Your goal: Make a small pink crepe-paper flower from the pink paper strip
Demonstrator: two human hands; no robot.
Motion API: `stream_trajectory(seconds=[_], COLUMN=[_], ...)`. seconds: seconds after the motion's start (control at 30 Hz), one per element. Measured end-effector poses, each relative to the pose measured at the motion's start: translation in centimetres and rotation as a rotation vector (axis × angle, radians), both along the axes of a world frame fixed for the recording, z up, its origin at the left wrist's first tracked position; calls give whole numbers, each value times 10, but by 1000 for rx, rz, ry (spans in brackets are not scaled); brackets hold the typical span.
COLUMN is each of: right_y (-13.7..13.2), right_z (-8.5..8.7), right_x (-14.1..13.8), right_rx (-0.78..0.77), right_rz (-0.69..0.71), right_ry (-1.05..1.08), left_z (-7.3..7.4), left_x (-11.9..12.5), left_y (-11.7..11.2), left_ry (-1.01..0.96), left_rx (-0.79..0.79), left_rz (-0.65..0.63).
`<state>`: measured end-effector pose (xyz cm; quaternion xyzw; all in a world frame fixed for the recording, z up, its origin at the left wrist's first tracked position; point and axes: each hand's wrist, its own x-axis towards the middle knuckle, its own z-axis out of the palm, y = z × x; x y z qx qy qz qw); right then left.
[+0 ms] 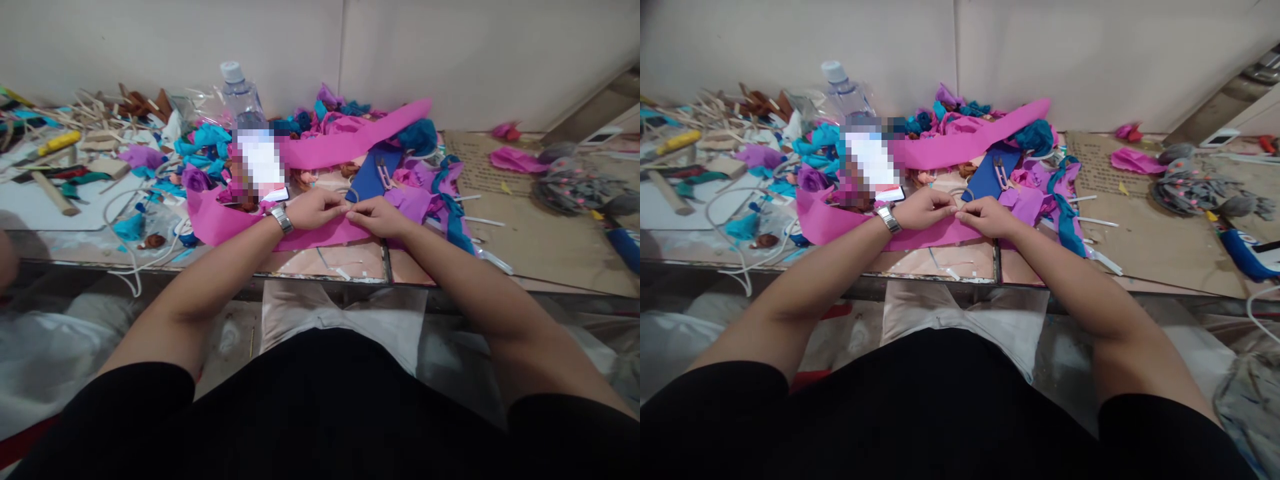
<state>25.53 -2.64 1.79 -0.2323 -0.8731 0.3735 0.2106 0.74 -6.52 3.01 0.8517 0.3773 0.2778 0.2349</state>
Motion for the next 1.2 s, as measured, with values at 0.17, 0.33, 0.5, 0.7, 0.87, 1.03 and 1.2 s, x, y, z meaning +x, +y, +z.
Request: stream_trajectory(seconds=[0.17,0.33,0.5,0.7,0.87,1.03,1.2], right_y=[-3,-5,-4,-3,-2,0,2], right_z=[3,5,4,4,5,4,2], right_x=[0,0,-1,1,1,0,-1], right_rx=[-1,5,22,27,20,-2,-33], right_rz=[3,48,78,102,110,71,39], right_ry=[-10,-33,-31,-47,-58,-29,-28], left_z=[-1,-2,0,0,-1,-1,-1], left_x=[2,2,3,3,3,3,2], left_y=[-1,-1,-3,-3,-2,0,1], left_ry=[24,39,68,58,36,23,12], left_rx=[3,1,-7,-36,-42,-17,-8], left_rz=[-4,-8,-6,-38,-56,-46,-14])
